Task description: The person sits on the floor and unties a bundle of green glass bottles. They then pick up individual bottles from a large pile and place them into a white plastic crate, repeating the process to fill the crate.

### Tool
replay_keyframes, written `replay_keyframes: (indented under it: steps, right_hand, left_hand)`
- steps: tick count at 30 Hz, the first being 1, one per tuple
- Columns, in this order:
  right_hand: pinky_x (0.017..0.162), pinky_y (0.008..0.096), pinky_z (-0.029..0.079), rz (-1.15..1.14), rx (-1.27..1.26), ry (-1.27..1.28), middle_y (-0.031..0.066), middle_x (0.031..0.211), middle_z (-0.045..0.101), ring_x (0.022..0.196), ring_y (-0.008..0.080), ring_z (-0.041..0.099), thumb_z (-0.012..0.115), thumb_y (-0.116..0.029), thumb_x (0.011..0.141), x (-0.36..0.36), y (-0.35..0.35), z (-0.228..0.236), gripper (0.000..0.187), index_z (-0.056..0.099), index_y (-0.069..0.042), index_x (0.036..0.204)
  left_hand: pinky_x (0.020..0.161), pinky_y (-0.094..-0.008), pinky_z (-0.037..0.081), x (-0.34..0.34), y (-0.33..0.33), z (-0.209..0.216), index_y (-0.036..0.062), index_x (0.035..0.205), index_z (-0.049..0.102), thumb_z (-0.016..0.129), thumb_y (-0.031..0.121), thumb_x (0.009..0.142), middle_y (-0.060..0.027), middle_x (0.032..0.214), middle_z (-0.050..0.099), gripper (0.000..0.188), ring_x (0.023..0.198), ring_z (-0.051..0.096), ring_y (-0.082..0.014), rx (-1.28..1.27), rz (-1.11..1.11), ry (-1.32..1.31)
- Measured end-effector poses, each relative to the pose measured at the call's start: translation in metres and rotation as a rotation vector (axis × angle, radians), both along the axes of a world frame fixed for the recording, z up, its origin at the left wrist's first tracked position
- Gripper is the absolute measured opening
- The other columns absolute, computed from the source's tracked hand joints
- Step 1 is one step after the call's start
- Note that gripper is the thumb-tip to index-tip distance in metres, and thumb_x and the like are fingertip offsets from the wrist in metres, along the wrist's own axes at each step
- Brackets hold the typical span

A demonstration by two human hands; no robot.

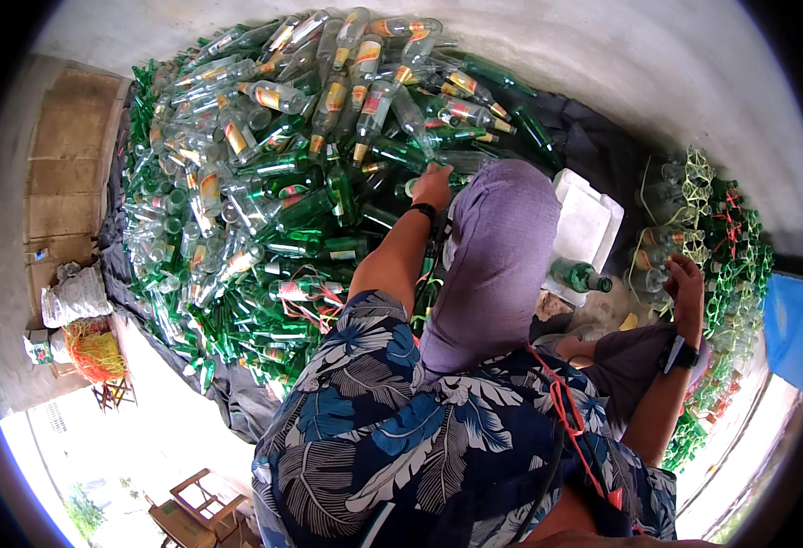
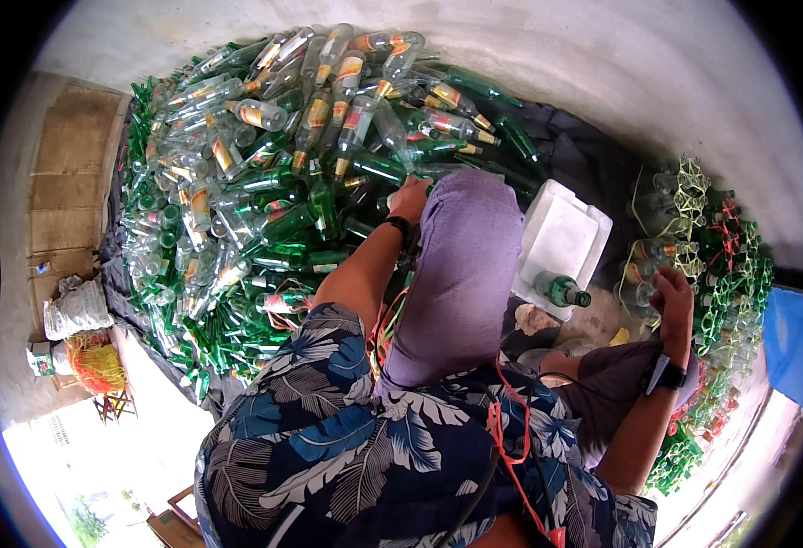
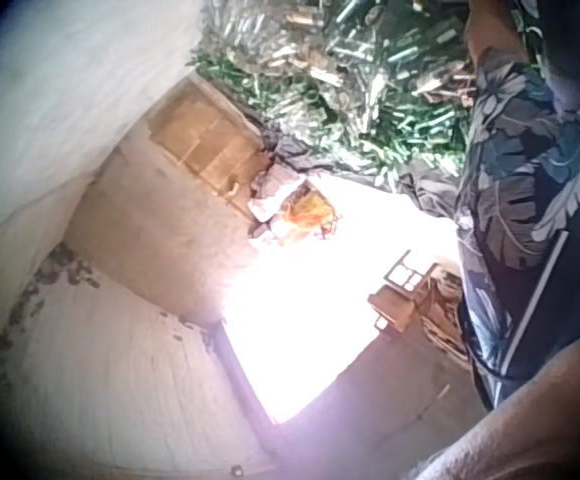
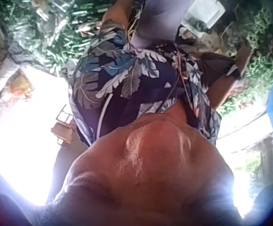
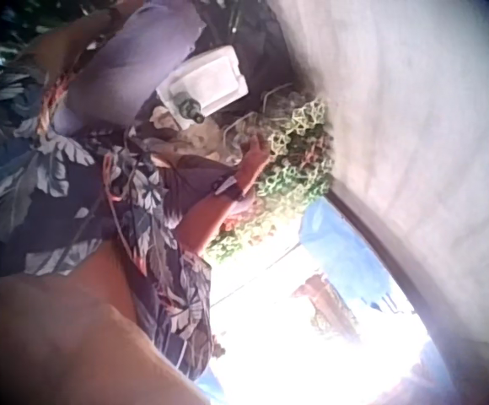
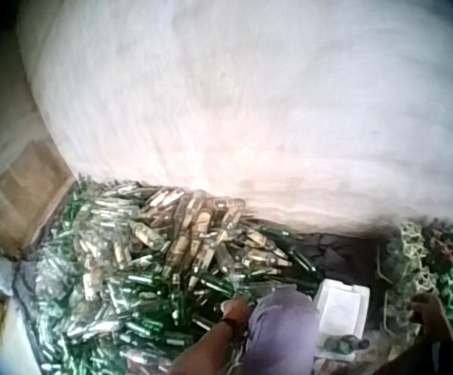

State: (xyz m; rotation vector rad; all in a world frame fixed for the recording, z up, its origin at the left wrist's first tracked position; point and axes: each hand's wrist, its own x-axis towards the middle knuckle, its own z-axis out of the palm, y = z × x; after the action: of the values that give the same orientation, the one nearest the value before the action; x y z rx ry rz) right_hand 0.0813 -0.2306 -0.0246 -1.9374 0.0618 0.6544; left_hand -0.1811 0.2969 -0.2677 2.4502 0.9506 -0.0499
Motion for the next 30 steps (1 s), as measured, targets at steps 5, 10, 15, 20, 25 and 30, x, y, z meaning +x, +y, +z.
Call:
replay_keyframes:
  steps: [5,10,15,20,25,30]
  right_hand:
    - [0.058,0.0211,0.046,0.061,-0.07,-0.026,-0.0021,0.09,0.067,0.063,0.0053,0.052,0.068,-0.015,0.094,-0.003,0.011,-0.003,0.028,0.065,-0.006,0.12]
    - [0.06,0.0207,0.05,0.117,-0.133,0.008,0.0001,0.096,0.069,0.066,0.005,0.056,0.068,-0.017,0.095,-0.003,0.009,-0.006,0.03,0.065,-0.005,0.122]
    - [0.06,0.022,0.051,0.154,-0.124,0.022,0.0024,0.096,0.07,0.066,0.0059,0.057,0.068,-0.018,0.095,-0.006,0.007,-0.012,0.031,0.064,-0.003,0.122]
    - [0.061,0.0226,0.051,0.129,-0.099,0.015,0.0026,0.095,0.07,0.066,0.0063,0.057,0.067,-0.017,0.095,-0.009,0.006,-0.007,0.03,0.064,-0.003,0.121]
    - [0.058,0.0228,0.048,0.134,-0.082,-0.001,0.0025,0.095,0.07,0.065,0.0068,0.055,0.067,-0.016,0.095,-0.014,0.016,0.003,0.031,0.063,-0.001,0.122]
    - [0.058,0.0246,0.047,0.138,-0.012,-0.03,0.0028,0.093,0.069,0.064,0.0073,0.055,0.066,-0.017,0.095,-0.021,0.021,0.009,0.029,0.065,0.001,0.119]
  left_hand:
    - [0.095,-0.0481,0.054,0.01,0.009,-0.013,0.0218,0.135,0.061,0.057,0.01,0.092,-0.0121,0.148,0.05,0.045,0.115,0.065,-0.0384,0.028,-0.152,0.083]
    - [0.081,-0.0469,0.058,0.015,0.005,-0.023,0.0182,0.12,0.067,0.058,0.015,0.094,-0.0119,0.139,0.055,0.028,0.099,0.072,-0.0334,0.314,-0.216,0.11]
    - [0.075,-0.0462,0.059,0.025,-0.003,-0.022,0.0128,0.092,0.076,0.058,0.015,0.093,-0.0131,0.111,0.067,0.019,0.09,0.074,-0.033,0.3,-0.261,0.214]
    - [0.074,-0.0465,0.058,0.018,-0.012,0.001,0.0142,0.096,0.071,0.059,0.014,0.091,-0.0112,0.102,0.067,0.013,0.088,0.073,-0.0323,0.334,-0.41,0.151]
    - [0.071,-0.0467,0.057,0.01,-0.012,0.032,0.0134,0.103,0.059,0.06,0.012,0.089,-0.0106,0.1,0.064,0.014,0.085,0.072,-0.0322,0.409,-0.458,0.004]
    - [0.073,-0.0486,0.057,0.025,0.001,0.064,0.0144,0.114,0.051,0.061,0.016,0.094,-0.0124,0.106,0.064,0.022,0.088,0.072,-0.0337,0.342,-0.228,-0.081]
